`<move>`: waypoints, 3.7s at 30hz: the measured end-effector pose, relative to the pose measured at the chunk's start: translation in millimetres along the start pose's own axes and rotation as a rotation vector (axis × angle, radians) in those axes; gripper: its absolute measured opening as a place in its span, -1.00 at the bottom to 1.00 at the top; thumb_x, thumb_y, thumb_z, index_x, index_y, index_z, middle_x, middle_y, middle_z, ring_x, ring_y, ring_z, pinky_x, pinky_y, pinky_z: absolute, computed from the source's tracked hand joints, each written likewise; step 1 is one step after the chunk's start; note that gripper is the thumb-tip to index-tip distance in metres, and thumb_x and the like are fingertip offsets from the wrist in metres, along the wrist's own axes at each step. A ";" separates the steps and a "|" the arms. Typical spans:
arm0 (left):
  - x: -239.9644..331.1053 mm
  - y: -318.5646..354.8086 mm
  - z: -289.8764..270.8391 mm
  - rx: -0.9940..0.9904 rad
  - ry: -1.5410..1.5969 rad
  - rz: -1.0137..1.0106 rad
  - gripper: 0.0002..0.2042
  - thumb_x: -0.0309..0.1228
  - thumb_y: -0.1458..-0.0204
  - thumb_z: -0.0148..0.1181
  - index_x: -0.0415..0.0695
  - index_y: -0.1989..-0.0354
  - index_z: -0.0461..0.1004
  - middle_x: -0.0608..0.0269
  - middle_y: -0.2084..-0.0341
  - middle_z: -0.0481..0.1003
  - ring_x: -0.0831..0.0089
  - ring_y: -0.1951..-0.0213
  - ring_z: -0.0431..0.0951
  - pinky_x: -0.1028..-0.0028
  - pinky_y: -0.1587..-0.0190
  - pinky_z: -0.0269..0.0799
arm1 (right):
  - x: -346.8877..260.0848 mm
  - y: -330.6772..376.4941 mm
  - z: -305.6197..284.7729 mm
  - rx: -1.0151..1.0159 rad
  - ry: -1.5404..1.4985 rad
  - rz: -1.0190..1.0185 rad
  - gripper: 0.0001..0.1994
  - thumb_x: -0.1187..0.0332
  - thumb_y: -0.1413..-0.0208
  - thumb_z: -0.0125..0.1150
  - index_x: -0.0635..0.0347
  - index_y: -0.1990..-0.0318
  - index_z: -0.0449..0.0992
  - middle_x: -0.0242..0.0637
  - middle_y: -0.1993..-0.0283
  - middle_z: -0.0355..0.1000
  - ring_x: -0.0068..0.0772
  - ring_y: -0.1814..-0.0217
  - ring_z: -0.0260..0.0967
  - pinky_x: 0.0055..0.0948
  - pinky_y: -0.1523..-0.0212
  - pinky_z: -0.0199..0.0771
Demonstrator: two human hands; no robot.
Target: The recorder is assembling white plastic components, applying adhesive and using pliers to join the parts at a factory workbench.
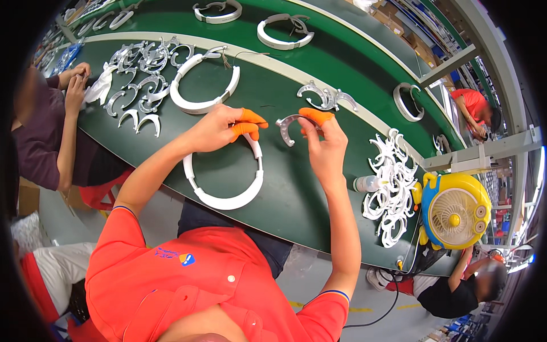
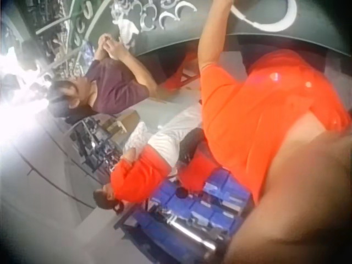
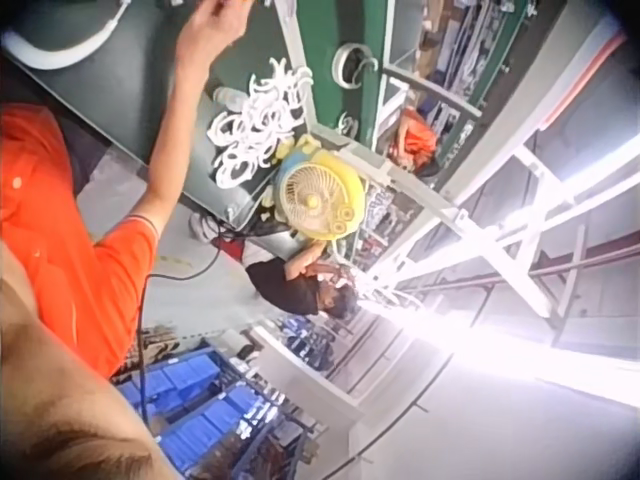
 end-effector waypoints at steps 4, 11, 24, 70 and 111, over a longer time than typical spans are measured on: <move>0.1 0.4 0.5 -0.017 -0.150 0.095 -0.78 -0.60 -0.01 0.00 -0.25 0.16 0.48 0.13 0.46 0.57 0.31 0.38 0.59 0.46 0.29 0.45 | 6.3 -3.8 12.7 -0.065 -0.234 0.092 -0.84 0.53 -0.10 0.12 0.32 0.16 0.48 -0.36 0.32 0.43 -0.61 0.37 0.38 -0.62 0.35 0.40; -5.2 1.3 -2.7 -0.013 -0.253 0.047 -0.79 -0.57 0.00 0.02 -0.23 0.17 0.49 0.15 0.47 0.57 0.31 0.41 0.57 0.45 0.29 0.45 | 7.0 -4.7 22.8 -0.110 -0.324 0.123 -0.85 0.54 -0.11 0.10 0.33 0.16 0.47 -0.36 0.31 0.40 -0.60 0.34 0.36 -0.60 0.33 0.38; -5.2 0.8 -14.1 0.074 -0.059 -0.054 -0.83 -0.45 -0.05 0.10 -0.35 0.36 0.38 0.10 0.54 0.56 0.38 0.50 0.54 0.45 0.40 0.39 | -21.5 -16.1 45.0 0.025 -0.203 0.014 -0.58 0.50 0.01 0.26 0.32 -0.04 0.35 -0.29 0.16 0.41 -0.52 0.22 0.41 -0.54 0.19 0.40; 18.9 -9.3 -1.3 0.146 -0.111 0.386 -0.70 -0.54 0.14 0.25 -0.25 0.18 0.39 0.13 0.37 0.45 0.35 0.39 0.50 0.43 0.34 0.43 | -9.6 4.9 34.5 -0.116 -0.510 0.105 -0.75 0.55 -0.08 0.12 0.35 0.06 0.39 -0.24 0.25 0.45 -0.51 0.27 0.42 -0.53 0.20 0.45; 6.7 6.1 13.8 0.236 -0.085 0.128 -0.68 -0.57 -0.03 0.06 -0.14 -0.01 0.35 0.05 0.24 0.49 0.09 0.22 0.51 0.33 0.19 0.40 | -58.3 20.8 11.8 0.118 0.171 -0.495 -0.54 0.61 0.28 0.40 0.27 0.10 0.49 -0.29 0.32 0.47 -0.36 0.29 0.34 -0.44 0.26 0.34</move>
Point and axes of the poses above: each hand's wrist, its own y-axis away from the middle knuckle, its own z-axis out of the palm, x = y × z, the point moved 7 cm from there along -y, towards the middle knuckle
